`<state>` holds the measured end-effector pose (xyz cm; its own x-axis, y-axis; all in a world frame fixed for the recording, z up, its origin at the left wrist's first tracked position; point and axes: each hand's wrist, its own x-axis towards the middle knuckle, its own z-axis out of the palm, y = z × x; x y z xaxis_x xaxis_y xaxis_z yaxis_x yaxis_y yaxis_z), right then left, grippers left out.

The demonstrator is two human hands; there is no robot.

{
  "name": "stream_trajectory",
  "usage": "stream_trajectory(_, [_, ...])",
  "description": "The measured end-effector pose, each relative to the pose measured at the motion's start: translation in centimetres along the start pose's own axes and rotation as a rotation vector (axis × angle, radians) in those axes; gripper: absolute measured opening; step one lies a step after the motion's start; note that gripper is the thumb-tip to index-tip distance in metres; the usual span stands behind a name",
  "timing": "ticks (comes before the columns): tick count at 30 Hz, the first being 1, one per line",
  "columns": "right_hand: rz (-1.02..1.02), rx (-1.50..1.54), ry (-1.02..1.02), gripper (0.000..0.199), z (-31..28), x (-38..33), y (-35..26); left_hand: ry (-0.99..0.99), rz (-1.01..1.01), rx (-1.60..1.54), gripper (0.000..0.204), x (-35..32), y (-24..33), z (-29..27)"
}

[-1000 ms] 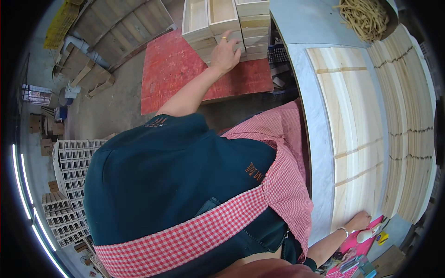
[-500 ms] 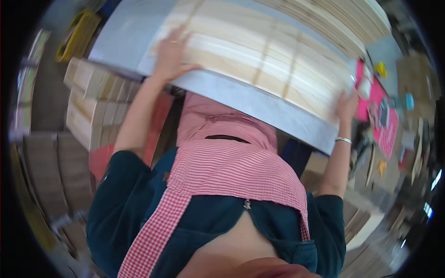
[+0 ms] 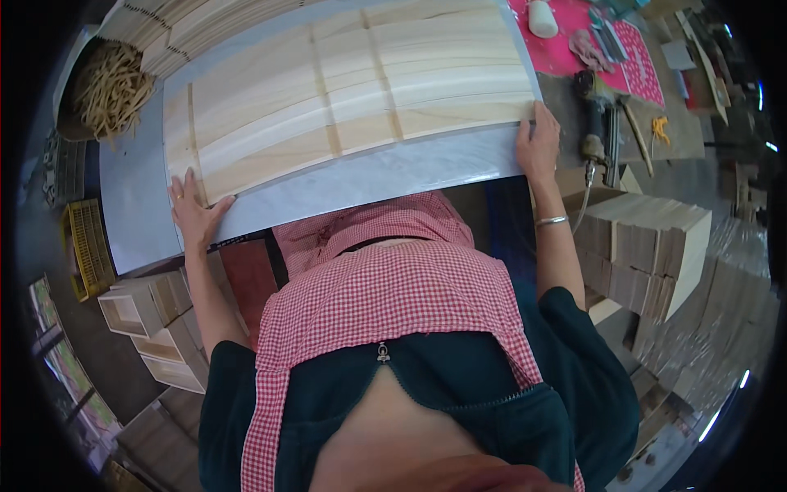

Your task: Assembling wooden trays using glue and a pneumatic nail gun.

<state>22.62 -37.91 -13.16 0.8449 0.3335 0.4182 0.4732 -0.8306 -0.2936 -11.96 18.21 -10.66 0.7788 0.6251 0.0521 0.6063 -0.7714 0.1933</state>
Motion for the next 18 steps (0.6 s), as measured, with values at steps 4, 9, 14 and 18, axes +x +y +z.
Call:
stream_trajectory(4, [0.035,0.066,0.04,0.044,0.8,1.5,-0.4,0.005,-0.07,-0.043,0.104,-0.3,-0.8,-0.3])
stream_trajectory(9, [0.076,0.075,0.098,0.041,1.8,2.8,-1.7,0.041,-0.124,-0.178,0.1,-0.5,-2.1,0.0])
stream_trajectory(14, [0.105,0.016,0.15,0.037,2.3,3.1,-2.3,0.087,-0.157,-0.154,0.097,-0.7,-1.1,0.1])
stream_trajectory(18, [0.09,0.03,0.179,0.036,2.1,3.7,-2.3,0.117,-0.13,-0.12,0.09,-0.2,-1.0,0.2])
